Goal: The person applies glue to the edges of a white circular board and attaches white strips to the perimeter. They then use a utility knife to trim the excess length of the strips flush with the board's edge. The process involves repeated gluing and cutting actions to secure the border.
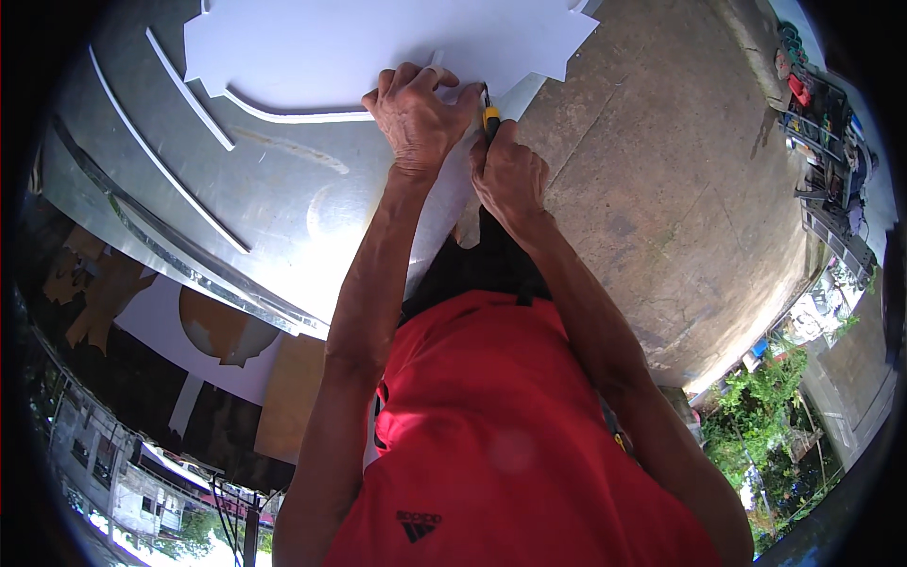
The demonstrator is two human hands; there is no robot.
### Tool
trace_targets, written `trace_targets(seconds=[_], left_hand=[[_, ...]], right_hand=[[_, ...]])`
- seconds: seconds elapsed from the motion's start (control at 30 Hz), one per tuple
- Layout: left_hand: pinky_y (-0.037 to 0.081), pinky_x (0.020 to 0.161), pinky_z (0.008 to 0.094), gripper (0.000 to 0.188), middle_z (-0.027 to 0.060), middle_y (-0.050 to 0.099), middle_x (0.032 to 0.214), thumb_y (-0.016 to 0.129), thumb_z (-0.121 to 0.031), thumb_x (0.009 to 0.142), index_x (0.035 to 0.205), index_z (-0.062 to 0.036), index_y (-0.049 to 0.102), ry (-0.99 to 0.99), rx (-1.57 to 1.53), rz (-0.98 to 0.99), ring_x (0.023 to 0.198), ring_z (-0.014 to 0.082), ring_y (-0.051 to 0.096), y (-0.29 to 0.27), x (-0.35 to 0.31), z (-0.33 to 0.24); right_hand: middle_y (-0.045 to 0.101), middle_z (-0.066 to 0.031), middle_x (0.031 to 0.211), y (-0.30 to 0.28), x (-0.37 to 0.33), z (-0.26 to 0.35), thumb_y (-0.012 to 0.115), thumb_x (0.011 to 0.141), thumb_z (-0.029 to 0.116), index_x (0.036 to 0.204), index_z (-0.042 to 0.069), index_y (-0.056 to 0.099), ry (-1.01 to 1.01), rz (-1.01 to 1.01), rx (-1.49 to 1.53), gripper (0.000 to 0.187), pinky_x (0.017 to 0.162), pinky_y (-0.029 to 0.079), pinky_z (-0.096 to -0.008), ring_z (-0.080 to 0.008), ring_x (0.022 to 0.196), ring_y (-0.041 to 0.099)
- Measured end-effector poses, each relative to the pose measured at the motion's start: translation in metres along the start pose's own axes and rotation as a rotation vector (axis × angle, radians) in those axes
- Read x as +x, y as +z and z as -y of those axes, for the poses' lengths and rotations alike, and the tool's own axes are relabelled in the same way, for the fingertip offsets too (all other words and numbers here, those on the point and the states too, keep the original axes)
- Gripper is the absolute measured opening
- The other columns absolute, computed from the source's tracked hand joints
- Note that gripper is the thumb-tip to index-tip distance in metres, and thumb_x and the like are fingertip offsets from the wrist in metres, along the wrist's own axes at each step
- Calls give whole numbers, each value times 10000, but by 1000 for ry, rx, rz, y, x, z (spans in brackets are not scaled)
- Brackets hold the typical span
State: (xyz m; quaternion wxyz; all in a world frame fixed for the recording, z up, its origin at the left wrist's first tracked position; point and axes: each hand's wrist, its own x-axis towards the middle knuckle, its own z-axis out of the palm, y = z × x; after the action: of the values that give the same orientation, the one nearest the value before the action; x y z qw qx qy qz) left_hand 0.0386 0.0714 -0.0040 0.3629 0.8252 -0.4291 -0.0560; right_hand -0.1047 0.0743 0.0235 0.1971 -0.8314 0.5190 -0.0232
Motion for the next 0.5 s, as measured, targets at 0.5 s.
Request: trace_targets(seconds=[0.5], left_hand=[[346, 854, 450, 246, -16, 627, 801, 879, -365, 619, 727, -172, 772, 2, -13, -20, 870, 233, 577, 1, -3, 0]], right_hand=[[654, -199, 606, 0, 3, -5, 639, 975, 223, 923, 2, 485, -43, 17, -61, 274, 543, 573, -481, -386, 591, 710]])
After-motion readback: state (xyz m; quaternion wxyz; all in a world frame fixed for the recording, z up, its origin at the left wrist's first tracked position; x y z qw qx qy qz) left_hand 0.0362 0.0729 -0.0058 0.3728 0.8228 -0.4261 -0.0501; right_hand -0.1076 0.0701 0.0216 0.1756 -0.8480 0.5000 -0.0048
